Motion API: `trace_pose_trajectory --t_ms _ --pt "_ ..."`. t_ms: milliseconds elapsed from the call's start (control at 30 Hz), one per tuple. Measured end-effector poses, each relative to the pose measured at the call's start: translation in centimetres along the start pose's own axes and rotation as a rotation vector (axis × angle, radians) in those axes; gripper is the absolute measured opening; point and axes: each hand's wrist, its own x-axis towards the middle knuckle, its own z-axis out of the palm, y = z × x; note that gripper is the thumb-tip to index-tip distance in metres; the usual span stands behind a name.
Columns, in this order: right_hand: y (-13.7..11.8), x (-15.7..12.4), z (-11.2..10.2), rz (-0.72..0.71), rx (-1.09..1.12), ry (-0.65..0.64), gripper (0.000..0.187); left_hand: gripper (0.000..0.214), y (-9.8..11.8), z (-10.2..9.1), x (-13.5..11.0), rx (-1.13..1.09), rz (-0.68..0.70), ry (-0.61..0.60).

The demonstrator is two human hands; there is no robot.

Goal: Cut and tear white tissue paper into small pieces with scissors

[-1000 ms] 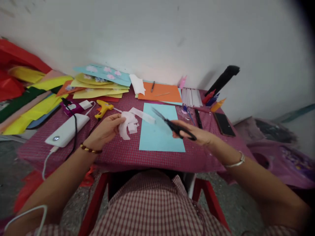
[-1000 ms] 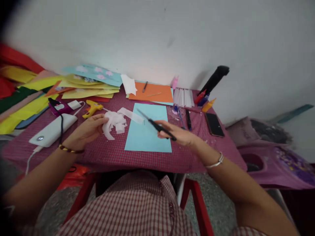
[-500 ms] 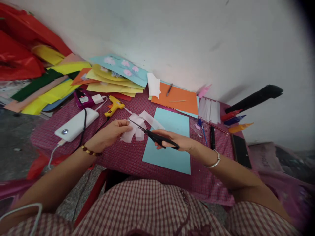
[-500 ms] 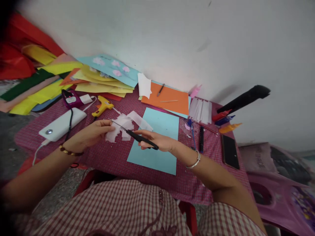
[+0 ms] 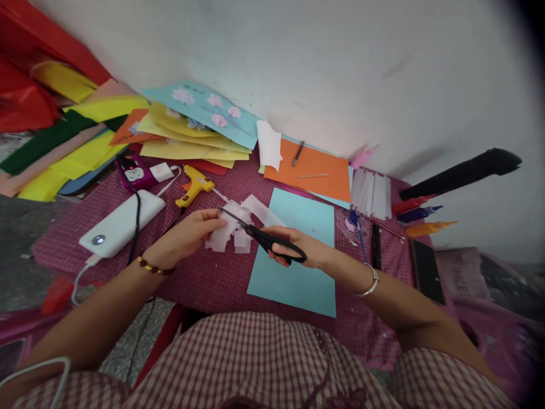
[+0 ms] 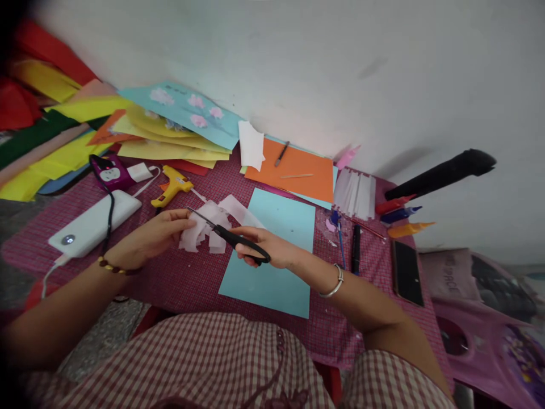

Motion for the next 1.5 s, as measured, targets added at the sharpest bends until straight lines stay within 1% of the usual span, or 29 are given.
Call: trace_pose_trajectory --t_ms 67,133,200,300,400,500,633,700,767,867,967,1033,1133,1200,1367,1500 --pt "-0.1 -0.1 0.2 -0.008 0.007 0.013 0.061 0.034 -0.3 -0.4 -0.7 -0.097 -0.018 -0.048" --pt "-0.1 -0.2 0.2 -0.014 0.008 0.011 0.059 0.044 -0.9 -1.0 -1.9 -0.188 -0.074 -0.094" --pt "-0.1 -0.3 0.3 -0.016 0.013 0.015 0.059 0.047 -1.7 -1.6 -3.3 -0.219 -0.104 -0.105" --pt "-0.1 -0.2 0.5 -0.001 0.008 0.018 0.059 0.034 -3.0 -1.9 -5.0 -0.149 -0.074 -0.046" --pt "0.0 -0.1 0.9 0.014 -0.007 0.02 0.061 0.024 -3.7 -1.6 -5.8 -0.058 -0.036 0.073" --pt "0.0 -0.1 1.0 0.01 -0.037 0.012 0.066 0.023 -4.0 -1.3 -5.7 -0.002 0.053 0.177" --pt "0.0 -1.0 0.6 -0.033 -0.094 -0.092 0.073 0.021 -3.9 -1.3 -5.3 0.051 0.198 0.295" --pt "0.0 -1.8 0.4 -0.031 -0.117 -0.145 0.073 0.019 -3.6 -1.2 -5.1 0.016 0.255 0.343" --pt "0.1 -2.4 0.4 -0.014 -0.128 -0.18 0.074 0.019 -3.3 -0.7 -5.0 -0.08 0.283 0.369" --pt "0.4 -2.8 0.8 0.034 -0.116 -0.203 0.076 0.019 -2.9 0.2 -5.0 -0.196 0.284 0.357" --pt "0.7 -2.6 1.4 0.07 -0.095 -0.193 0.08 0.018 -3.1 0.9 -4.9 -0.185 0.258 0.319" --pt "0.7 -2.2 1.7 0.061 -0.075 -0.17 0.078 0.02 -3.5 1.2 -4.8 -0.164 0.235 0.315" --pt "0.7 -1.6 2.0 0.029 -0.048 -0.156 0.073 0.023 -4.0 1.5 -4.8 -0.144 0.212 0.327" --pt "0.7 -1.2 2.2 0.024 -0.033 -0.163 0.072 0.022 -4.2 1.6 -4.9 -0.129 0.212 0.325" --pt "0.7 -0.7 2.5 0.035 0.021 -0.137 0.076 0.02 -4.1 1.6 -5.1 -0.118 0.219 0.316" --pt "0.5 -0.5 2.6 0.031 0.014 -0.105 0.073 0.021 -4.0 1.6 -4.9 -0.105 0.217 0.313"
